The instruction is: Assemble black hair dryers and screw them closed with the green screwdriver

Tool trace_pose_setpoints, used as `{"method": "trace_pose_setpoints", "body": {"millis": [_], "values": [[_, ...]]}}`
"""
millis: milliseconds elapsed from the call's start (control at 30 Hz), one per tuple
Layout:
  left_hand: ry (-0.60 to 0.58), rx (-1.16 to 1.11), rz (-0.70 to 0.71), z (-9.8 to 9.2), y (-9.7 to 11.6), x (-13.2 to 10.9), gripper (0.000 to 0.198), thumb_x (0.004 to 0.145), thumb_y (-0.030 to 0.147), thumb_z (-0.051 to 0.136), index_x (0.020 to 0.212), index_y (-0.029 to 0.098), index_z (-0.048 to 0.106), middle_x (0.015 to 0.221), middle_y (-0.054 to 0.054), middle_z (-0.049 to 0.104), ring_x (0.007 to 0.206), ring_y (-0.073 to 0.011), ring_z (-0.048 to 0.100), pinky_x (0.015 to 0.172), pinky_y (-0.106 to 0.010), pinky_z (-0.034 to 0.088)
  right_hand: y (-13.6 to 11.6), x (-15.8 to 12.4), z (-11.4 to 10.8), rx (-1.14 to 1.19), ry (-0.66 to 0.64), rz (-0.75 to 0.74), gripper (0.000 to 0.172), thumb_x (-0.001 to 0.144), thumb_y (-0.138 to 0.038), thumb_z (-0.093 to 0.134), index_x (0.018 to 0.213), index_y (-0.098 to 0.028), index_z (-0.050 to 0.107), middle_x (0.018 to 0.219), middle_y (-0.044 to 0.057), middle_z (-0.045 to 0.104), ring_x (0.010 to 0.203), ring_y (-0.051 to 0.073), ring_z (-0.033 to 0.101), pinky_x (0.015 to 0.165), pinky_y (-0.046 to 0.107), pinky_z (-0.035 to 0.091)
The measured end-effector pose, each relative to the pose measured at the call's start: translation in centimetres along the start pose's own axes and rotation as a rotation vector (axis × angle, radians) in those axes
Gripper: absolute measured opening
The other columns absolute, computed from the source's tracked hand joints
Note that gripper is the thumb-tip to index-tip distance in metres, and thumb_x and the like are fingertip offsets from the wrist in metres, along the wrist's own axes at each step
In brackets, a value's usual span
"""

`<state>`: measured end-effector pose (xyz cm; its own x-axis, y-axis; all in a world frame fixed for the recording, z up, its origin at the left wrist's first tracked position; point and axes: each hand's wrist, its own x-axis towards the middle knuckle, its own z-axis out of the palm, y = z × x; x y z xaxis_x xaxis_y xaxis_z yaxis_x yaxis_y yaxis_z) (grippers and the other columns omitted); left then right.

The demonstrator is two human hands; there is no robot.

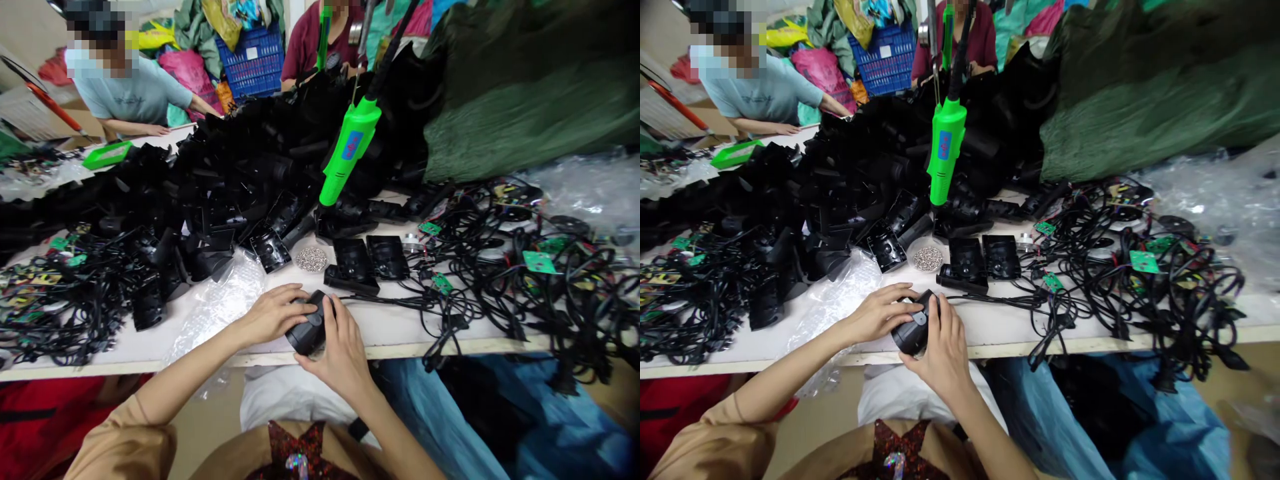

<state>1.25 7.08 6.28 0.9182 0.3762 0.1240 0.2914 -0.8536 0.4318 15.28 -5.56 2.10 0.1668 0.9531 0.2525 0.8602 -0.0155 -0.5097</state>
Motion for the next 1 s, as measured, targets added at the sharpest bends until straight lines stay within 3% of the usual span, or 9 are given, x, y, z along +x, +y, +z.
{"method": "trace_pose_setpoints", "body": {"millis": [200,567,800,1000], "values": [[0.03,-0.031,0.016,0.2,0.3,0.1,0.027,0.09,0.035,0.046,0.107,0.02,0.06,0.106,-0.006,0.062,0.102,-0.016,0.057,0.102,-0.037,0.039,-0.2,0.2,0.0,-0.031,-0.015,0.002,0.1,0.061,-0.049,0.067,0.139,-0.007,0.02,0.139,0.02,0.032,0.119,0.036,0.038,0.096,0.049,0.037],[0.065,-0.029,-0.046,1.0,1.0,-0.5,0.03,0.088,0.036,0.05,0.113,0.02,0.056,0.118,-0.008,0.056,0.12,-0.0221,0.045,0.105,-0.043,0.036,-0.1,0.3,0.0,-0.016,-0.034,0.018,0.102,0.06,-0.054,0.067,0.14,-0.01,0.02,0.14,0.019,0.032,0.119,0.035,0.038,0.094,0.047,0.037],[0.137,-0.141,-0.147,1.8,1.1,-0.8,0.032,0.086,0.032,0.053,0.116,0.021,0.055,0.134,-0.011,0.041,0.131,-0.0277,0.03,0.105,-0.047,0.035,0.0,0.2,0.2,-0.027,-0.021,0.031,0.104,0.06,-0.056,0.066,0.139,-0.009,0.019,0.14,0.02,0.031,0.12,0.035,0.036,0.094,0.047,0.036],[0.211,-0.184,-0.098,2.0,0.0,-0.1,0.023,0.086,0.031,0.054,0.106,0.022,0.06,0.105,-0.007,0.057,0.114,-0.0216,0.047,0.098,-0.04,0.041,-0.3,0.6,0.0,-0.006,-0.039,0.041,0.1,0.061,-0.052,0.066,0.139,-0.008,0.021,0.14,0.02,0.031,0.12,0.035,0.037,0.094,0.048,0.036]]}}
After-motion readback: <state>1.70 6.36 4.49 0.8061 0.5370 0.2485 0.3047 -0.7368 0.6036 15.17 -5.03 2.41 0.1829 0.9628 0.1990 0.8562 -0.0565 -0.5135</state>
